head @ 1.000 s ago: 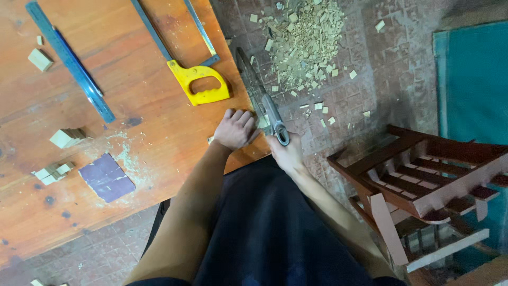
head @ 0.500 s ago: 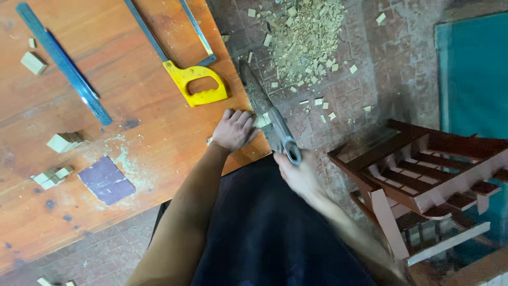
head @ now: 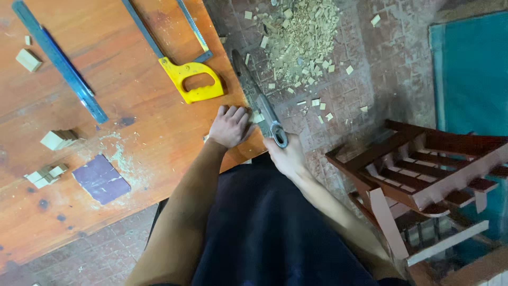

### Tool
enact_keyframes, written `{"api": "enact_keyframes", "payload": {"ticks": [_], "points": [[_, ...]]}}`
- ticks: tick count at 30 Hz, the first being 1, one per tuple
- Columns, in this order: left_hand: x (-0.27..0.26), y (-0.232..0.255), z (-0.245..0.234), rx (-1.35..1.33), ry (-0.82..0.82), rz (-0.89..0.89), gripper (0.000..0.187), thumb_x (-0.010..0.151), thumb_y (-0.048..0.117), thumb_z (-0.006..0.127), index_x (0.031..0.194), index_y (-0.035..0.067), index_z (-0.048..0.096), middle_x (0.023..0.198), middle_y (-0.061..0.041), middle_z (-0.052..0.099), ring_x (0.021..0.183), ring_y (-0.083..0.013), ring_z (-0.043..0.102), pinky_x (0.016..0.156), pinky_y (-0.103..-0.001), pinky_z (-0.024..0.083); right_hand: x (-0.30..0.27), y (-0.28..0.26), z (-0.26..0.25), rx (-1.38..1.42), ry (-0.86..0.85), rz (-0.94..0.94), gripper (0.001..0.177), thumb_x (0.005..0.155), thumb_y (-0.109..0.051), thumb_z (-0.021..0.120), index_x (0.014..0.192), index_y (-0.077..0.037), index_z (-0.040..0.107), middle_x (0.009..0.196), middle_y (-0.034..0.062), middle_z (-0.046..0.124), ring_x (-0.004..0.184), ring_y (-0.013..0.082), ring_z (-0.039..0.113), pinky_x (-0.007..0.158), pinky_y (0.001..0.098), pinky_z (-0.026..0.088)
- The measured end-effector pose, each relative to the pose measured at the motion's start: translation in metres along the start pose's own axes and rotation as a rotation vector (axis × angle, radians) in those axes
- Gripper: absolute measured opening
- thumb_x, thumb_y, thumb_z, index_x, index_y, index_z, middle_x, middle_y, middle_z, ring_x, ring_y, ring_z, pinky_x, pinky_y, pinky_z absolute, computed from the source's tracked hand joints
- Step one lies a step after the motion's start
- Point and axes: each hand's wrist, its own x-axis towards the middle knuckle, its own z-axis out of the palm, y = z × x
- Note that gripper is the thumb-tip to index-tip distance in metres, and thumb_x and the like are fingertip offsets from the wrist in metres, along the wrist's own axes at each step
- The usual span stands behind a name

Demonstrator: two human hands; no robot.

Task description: The person sands small wooden blocks using a piece of sandpaper on a workbench and then uses a hand saw to cut a small wooden piece.

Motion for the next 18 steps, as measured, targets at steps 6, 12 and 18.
{"api": "enact_keyframes", "payload": {"ticks": [6,12,18], "points": [[0.003,0.0,0.0,-0.01,0.017,0.014,0.021,0.087,0.031,0.059,0.085,0.01,0.061,0.086,-0.007,0.054,0.077,-0.0266,0.055,0.07,-0.04,0.04,-0.059,-0.044,-0.028,0.174,-0.029,0.0,0.046,0.087,0.004,0.063,0.051,-0.014,0.041,0.04,-0.003,0.033,0.034,0.002,0.037,0.032,0.0185,0.03],[-0.007,-0.005,0.017,-0.031,-0.004,0.044,0.023,0.087,0.033,0.06,0.091,0.01,0.065,0.09,-0.006,0.056,0.08,-0.0264,0.057,0.073,-0.041,0.041,-0.039,-0.032,-0.019,0.48,-0.106,0.067,0.044,0.085,0.01,0.06,0.056,-0.016,0.04,0.04,-0.0064,0.034,0.031,-0.0004,0.039,0.03,0.0155,0.029],[-0.004,0.0,0.012,-0.019,0.043,0.056,0.024,0.09,0.032,0.056,0.076,0.013,0.056,0.081,-0.006,0.049,0.074,-0.0259,0.052,0.073,-0.04,0.04,0.043,0.011,0.021,0.382,-0.073,0.158,0.055,0.083,0.008,0.066,0.052,-0.014,0.026,0.036,0.0006,0.028,0.028,0.0078,0.037,0.032,0.0166,0.032]]}}
